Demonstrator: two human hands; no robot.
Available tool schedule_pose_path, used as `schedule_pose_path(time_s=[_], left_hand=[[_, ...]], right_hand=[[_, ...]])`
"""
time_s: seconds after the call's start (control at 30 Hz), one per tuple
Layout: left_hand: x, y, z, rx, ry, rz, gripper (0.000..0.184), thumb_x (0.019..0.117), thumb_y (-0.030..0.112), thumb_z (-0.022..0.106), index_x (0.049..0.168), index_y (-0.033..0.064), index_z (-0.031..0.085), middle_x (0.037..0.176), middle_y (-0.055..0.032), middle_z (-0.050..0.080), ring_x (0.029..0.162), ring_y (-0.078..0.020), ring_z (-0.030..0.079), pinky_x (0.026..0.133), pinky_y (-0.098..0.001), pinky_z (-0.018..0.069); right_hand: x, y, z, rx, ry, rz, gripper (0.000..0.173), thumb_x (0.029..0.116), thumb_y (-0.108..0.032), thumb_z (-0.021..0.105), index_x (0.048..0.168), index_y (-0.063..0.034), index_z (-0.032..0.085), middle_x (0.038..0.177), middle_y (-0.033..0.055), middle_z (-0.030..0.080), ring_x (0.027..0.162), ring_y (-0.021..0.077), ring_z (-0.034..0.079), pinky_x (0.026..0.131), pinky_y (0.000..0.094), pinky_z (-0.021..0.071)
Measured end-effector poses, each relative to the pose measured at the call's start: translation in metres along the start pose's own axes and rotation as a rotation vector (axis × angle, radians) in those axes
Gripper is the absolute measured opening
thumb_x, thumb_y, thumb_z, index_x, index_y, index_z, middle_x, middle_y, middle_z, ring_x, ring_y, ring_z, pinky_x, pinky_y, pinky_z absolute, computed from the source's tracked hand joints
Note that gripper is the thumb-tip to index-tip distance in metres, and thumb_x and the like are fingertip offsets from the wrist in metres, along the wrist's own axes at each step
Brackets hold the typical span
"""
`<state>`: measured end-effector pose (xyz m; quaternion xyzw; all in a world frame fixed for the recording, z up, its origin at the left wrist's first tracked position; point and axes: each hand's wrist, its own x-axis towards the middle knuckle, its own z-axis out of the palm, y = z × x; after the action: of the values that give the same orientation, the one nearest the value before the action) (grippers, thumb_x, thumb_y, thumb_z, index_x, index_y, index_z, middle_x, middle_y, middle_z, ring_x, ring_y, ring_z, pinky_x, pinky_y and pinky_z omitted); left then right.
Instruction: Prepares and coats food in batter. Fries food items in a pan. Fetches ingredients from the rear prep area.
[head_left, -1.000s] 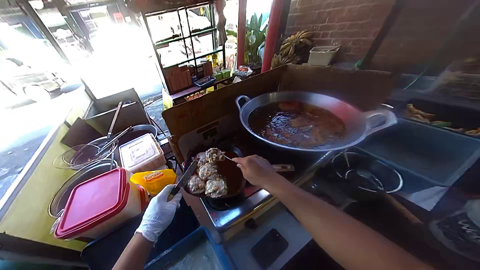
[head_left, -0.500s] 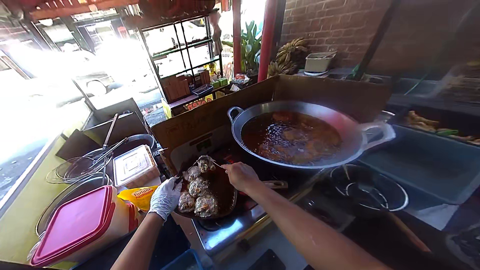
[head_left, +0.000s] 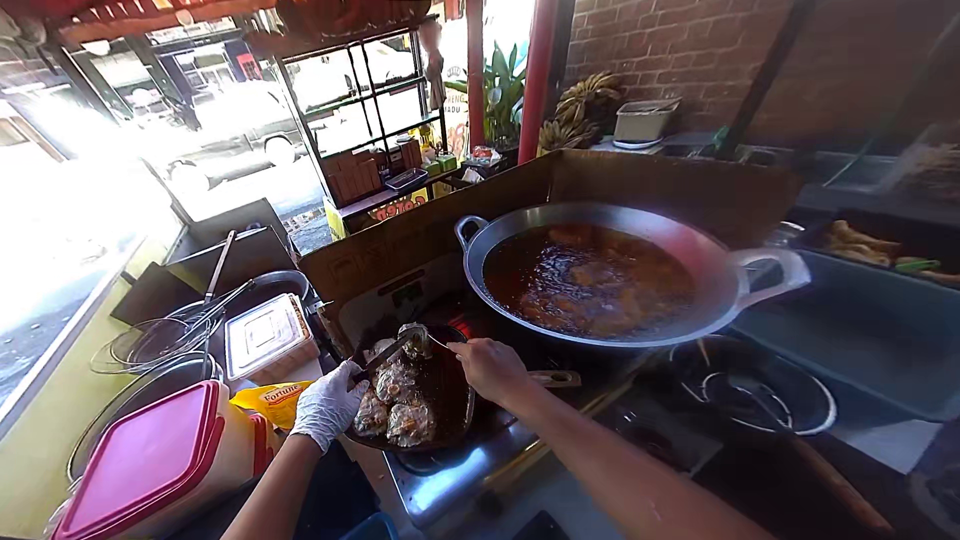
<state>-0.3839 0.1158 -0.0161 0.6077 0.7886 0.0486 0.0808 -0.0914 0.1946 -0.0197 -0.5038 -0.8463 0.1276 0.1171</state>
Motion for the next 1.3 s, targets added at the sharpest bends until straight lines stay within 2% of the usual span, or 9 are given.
schedule_pose_path(time_s=[0.1, 0.2, 0.33, 0.57, 0.67, 0.83, 0.93, 1.07, 1.3], left_hand=[[0.002, 0.008, -0.002, 0.111, -0.002, 0.014, 0.037, 0.1019, 0.046, 0.055, 0.133, 0.0266, 0.061, 0.11, -0.0081, 0.074, 0.102, -0.0313, 0.072, 0.086, -0.0573, 0.0557], [0.004, 0.009, 0.003, 0.176, 0.082, 0.076, 0.035, 0.1055, 0.038, 0.05, 0.136, 0.0267, 0.063, 0.116, -0.0075, 0.073, 0.107, -0.0292, 0.071, 0.09, -0.0534, 0.0563], [0.009, 0.011, 0.009, 0.261, 0.156, 0.088, 0.041, 0.1076, 0.032, 0.047, 0.148, 0.0303, 0.055, 0.12, -0.0136, 0.068, 0.111, -0.0326, 0.067, 0.087, -0.0502, 0.0576], [0.013, 0.014, 0.021, 0.324, 0.245, 0.068, 0.05, 0.1043, 0.024, 0.051, 0.154, 0.0285, 0.048, 0.122, -0.0215, 0.063, 0.111, -0.0377, 0.065, 0.084, -0.05, 0.0579], [0.011, 0.023, 0.02, 0.306, 0.168, 0.02, 0.049, 0.1052, 0.025, 0.05, 0.154, 0.03, 0.047, 0.125, -0.02, 0.063, 0.112, -0.0368, 0.065, 0.085, -0.0509, 0.0581], [0.008, 0.033, 0.009, 0.289, 0.052, -0.006, 0.041, 0.1063, 0.029, 0.047, 0.147, 0.0312, 0.055, 0.123, -0.0144, 0.066, 0.111, -0.0341, 0.067, 0.083, -0.052, 0.0582], [0.001, 0.033, 0.006, 0.256, 0.075, 0.012, 0.041, 0.1081, 0.031, 0.044, 0.148, 0.0296, 0.055, 0.122, -0.0141, 0.067, 0.112, -0.0338, 0.067, 0.087, -0.0521, 0.0574], [0.002, 0.035, 0.007, 0.26, 0.087, 0.014, 0.041, 0.1081, 0.032, 0.043, 0.148, 0.0316, 0.053, 0.122, -0.0137, 0.067, 0.111, -0.0329, 0.067, 0.085, -0.0519, 0.058], [0.002, 0.044, 0.005, 0.282, -0.046, 0.0, 0.039, 0.1065, 0.032, 0.045, 0.144, 0.0317, 0.057, 0.125, -0.0126, 0.067, 0.113, -0.0342, 0.067, 0.086, -0.0546, 0.0576]], right_hand=[[0.0, 0.003, 0.003, 0.018, 0.013, 0.006, 0.034, 0.1063, -0.022, 0.051, 0.135, -0.0276, 0.069, 0.107, 0.0068, 0.073, 0.099, 0.0255, 0.072, 0.084, 0.0494, 0.0589], [-0.001, 0.002, 0.002, 0.04, 0.021, 0.008, 0.034, 0.1065, -0.023, 0.051, 0.135, -0.0283, 0.069, 0.107, 0.0068, 0.074, 0.099, 0.0253, 0.072, 0.084, 0.0493, 0.0589], [-0.002, 0.0, 0.002, 0.038, 0.009, 0.015, 0.034, 0.1073, -0.024, 0.05, 0.136, -0.0279, 0.068, 0.108, 0.0058, 0.074, 0.102, 0.0239, 0.071, 0.087, 0.0481, 0.0587], [-0.004, -0.007, 0.002, 0.05, -0.001, 0.038, 0.036, 0.1068, -0.024, 0.049, 0.137, -0.0291, 0.068, 0.111, 0.0045, 0.074, 0.106, 0.0227, 0.071, 0.09, 0.0475, 0.0581], [-0.006, -0.009, 0.004, 0.033, 0.07, 0.003, 0.035, 0.1065, -0.024, 0.049, 0.135, -0.0288, 0.069, 0.103, 0.0049, 0.074, 0.098, 0.022, 0.071, 0.084, 0.0445, 0.0581], [-0.008, -0.008, 0.01, 0.045, 0.122, 0.015, 0.035, 0.1063, -0.025, 0.05, 0.135, -0.0299, 0.07, 0.1, 0.0042, 0.073, 0.094, 0.0212, 0.071, 0.079, 0.044, 0.0587], [-0.008, -0.008, 0.011, 0.06, 0.067, 0.063, 0.036, 0.107, -0.025, 0.048, 0.137, -0.0308, 0.068, 0.108, 0.0042, 0.074, 0.101, 0.022, 0.071, 0.085, 0.046, 0.0585], [-0.006, -0.008, 0.006, 0.11, -0.017, 0.091, 0.037, 0.1082, -0.027, 0.046, 0.138, -0.0309, 0.067, 0.123, 0.0025, 0.073, 0.115, 0.0226, 0.069, 0.097, 0.0498, 0.0554], [-0.001, -0.006, 0.001, 0.141, 0.026, 0.11, 0.036, 0.1078, -0.027, 0.048, 0.138, -0.031, 0.067, 0.122, 0.0019, 0.073, 0.116, 0.022, 0.068, 0.097, 0.0494, 0.0554]])
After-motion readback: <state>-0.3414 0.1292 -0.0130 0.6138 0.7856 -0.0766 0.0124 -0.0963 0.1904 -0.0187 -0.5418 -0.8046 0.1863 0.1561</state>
